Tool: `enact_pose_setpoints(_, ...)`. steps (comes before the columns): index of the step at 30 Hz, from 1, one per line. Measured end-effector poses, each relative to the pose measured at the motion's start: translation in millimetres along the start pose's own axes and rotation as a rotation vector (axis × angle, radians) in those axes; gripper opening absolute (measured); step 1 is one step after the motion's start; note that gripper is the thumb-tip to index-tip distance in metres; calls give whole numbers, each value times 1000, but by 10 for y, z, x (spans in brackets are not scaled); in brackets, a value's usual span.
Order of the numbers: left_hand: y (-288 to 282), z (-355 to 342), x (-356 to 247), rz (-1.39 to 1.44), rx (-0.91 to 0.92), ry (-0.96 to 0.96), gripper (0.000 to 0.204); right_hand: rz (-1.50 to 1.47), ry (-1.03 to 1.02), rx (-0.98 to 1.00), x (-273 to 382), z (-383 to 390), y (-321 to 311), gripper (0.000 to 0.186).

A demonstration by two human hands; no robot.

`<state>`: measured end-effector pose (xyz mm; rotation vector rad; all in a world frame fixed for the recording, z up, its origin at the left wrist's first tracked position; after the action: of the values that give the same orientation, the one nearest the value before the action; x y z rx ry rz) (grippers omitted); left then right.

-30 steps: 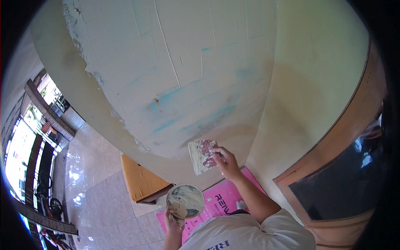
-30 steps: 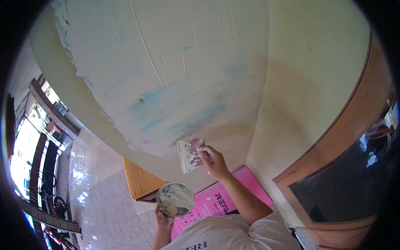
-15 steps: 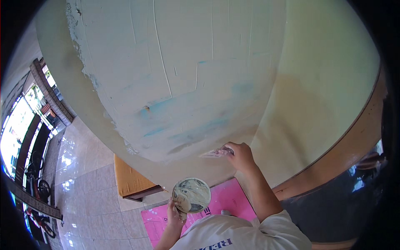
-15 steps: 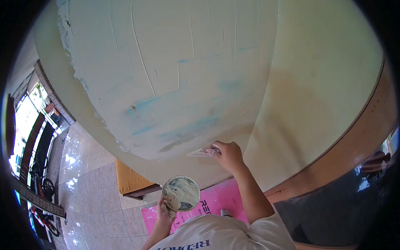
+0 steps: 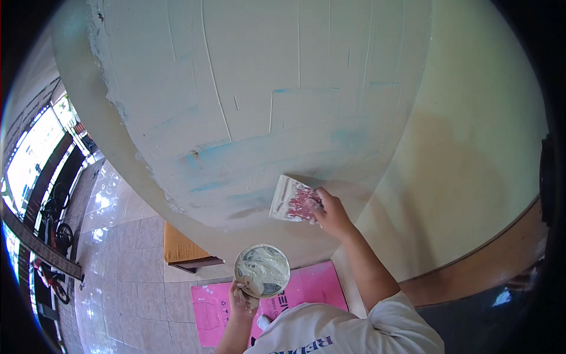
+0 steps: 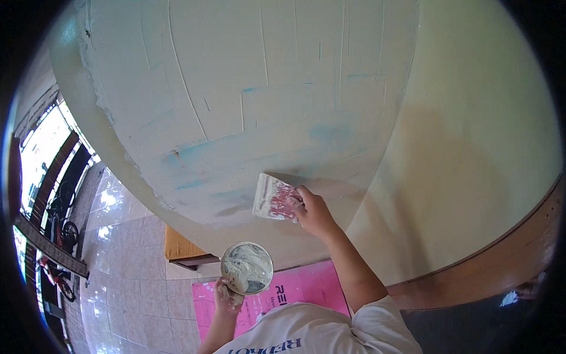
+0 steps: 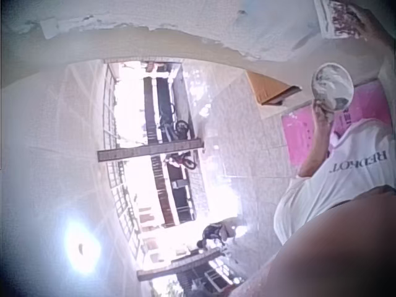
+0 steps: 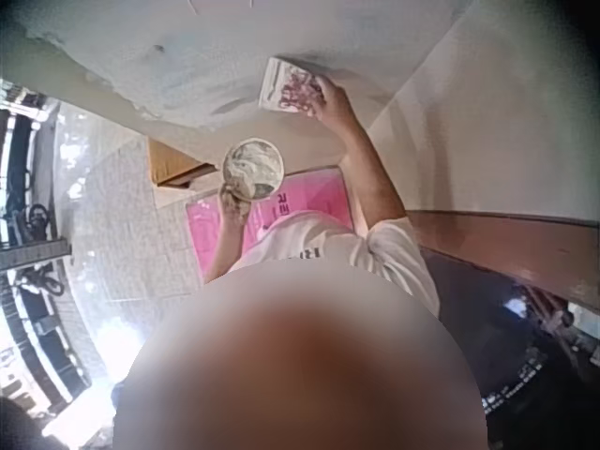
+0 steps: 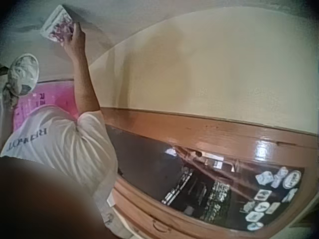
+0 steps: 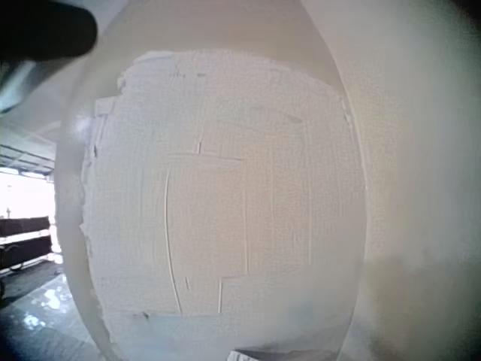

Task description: The person applies putty to a wall using a putty knife.

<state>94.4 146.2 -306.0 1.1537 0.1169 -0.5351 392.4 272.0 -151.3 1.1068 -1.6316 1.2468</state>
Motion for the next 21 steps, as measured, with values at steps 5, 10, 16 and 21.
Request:
enact_pose_setpoints(5,413,-24,267,6,52,72,36,338,-253,8,77,-229,62,26)
enact_pose_setpoints(10,421,-49,293,-69,-23,144,37,584,-264,-285,-174,-200,-528,23)
enact_pose_setpoints(16,149,-124,459,-44,-84,126,39,193,-160,-259,-601,32,-1018,18)
enact_pose_setpoints(21,95,-220,675,-164,-104,29,41,346,-448,11,-54,-55,147,17)
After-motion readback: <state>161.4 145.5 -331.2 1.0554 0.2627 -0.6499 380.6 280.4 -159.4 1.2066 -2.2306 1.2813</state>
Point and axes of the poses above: each hand's wrist, its own z-axis away from the middle knuckle, its own y-axis out of the palm, x = y × z, the point moved 6 cm from there along -z, towards the middle knuckle, and after that the axes turned 3 degrees about -y, right-handed, at the moved point
